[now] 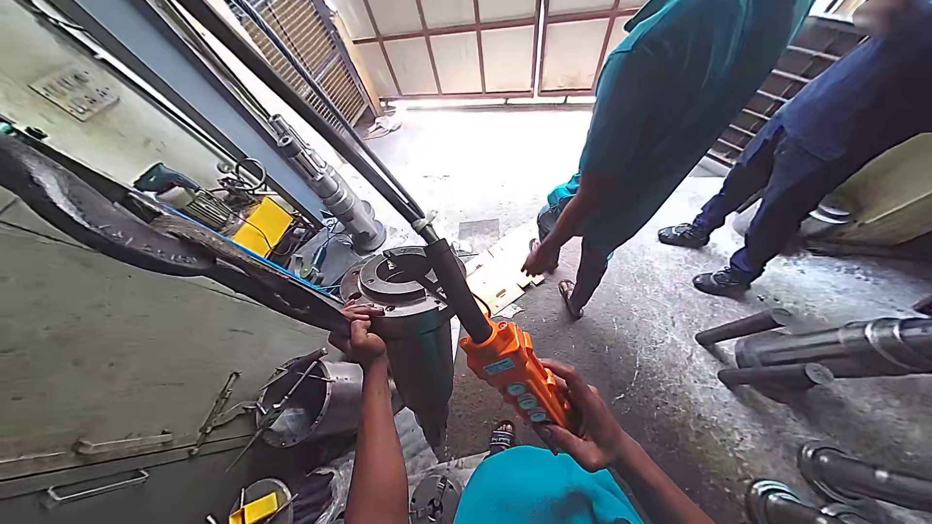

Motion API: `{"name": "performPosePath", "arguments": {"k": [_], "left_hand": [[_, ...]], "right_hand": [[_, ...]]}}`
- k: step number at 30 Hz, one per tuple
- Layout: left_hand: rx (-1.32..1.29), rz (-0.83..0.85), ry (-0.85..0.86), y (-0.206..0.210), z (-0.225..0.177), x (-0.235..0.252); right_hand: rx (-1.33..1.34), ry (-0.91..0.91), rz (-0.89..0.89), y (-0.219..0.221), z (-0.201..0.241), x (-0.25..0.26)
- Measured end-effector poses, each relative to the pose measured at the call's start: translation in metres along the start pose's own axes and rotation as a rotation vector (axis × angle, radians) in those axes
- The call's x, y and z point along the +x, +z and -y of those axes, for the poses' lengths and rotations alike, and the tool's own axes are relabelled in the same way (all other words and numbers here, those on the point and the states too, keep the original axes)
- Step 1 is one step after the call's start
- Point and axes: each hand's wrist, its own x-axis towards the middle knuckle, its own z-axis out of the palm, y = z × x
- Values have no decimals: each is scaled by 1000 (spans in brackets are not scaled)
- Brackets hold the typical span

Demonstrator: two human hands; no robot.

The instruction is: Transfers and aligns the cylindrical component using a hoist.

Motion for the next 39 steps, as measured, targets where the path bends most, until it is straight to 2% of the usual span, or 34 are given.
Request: {"name": "performPosePath", "arguments": {"k": [11, 19, 28, 39], "left_hand": [[-10, -77, -37, 126, 49, 28], [-24, -75, -25, 210, 85, 55], [-67, -90, -5, 279, 136, 82], [-30, -85, -44, 362, 169, 121]], "right_hand": [[96, -52, 127, -184, -78, 90], [173, -11, 178, -309, -140, 187], [264, 52, 205, -399, -215, 317], [281, 73, 274, -476, -269, 423]]}}
